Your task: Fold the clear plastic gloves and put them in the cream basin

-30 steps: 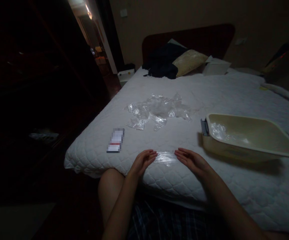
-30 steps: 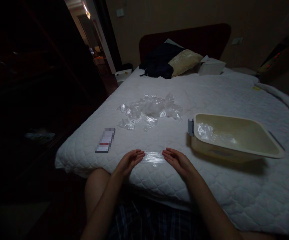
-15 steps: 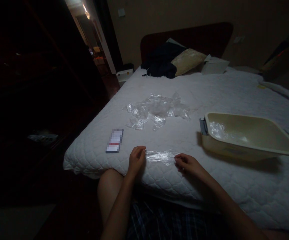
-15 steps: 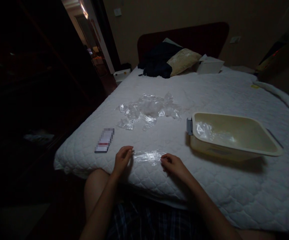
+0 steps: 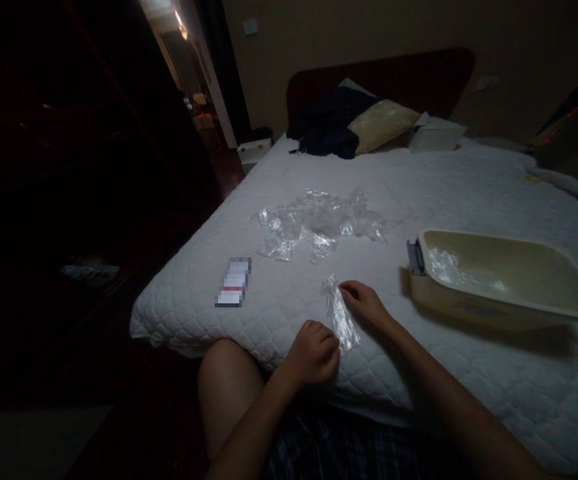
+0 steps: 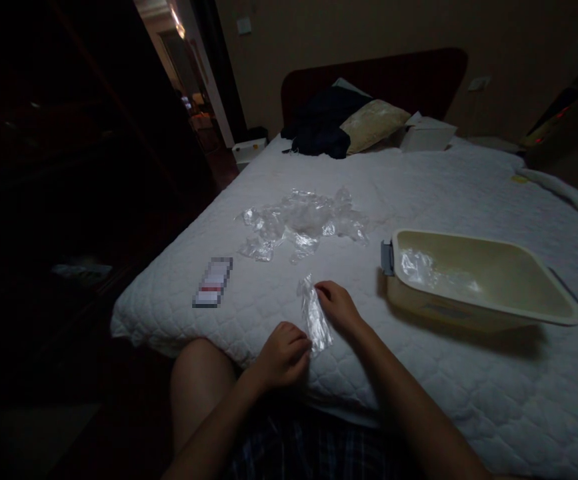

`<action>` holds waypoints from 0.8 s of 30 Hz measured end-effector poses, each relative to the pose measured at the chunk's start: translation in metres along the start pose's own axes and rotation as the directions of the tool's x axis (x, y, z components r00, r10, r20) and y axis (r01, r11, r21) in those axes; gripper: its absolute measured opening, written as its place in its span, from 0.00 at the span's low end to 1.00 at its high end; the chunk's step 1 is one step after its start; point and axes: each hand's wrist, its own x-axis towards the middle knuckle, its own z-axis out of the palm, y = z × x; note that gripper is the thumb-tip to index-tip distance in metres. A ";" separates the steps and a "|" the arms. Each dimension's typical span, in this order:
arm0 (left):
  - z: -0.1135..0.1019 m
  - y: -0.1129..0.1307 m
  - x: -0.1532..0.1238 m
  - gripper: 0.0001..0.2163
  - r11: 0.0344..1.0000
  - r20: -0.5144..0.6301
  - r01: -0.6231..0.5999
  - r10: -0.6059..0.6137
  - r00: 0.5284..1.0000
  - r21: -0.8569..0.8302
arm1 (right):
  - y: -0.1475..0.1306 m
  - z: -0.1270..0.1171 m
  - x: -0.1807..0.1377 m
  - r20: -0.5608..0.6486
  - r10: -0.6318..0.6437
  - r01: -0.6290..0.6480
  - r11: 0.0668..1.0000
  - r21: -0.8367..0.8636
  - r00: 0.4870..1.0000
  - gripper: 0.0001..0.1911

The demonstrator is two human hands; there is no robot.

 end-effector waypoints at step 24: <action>0.017 -0.041 0.023 0.09 0.977 -0.031 -0.009 0.016 0.999 0.215 | 0.013 -0.021 -0.045 0.148 -0.335 0.364 0.889 -0.279 0.931 0.15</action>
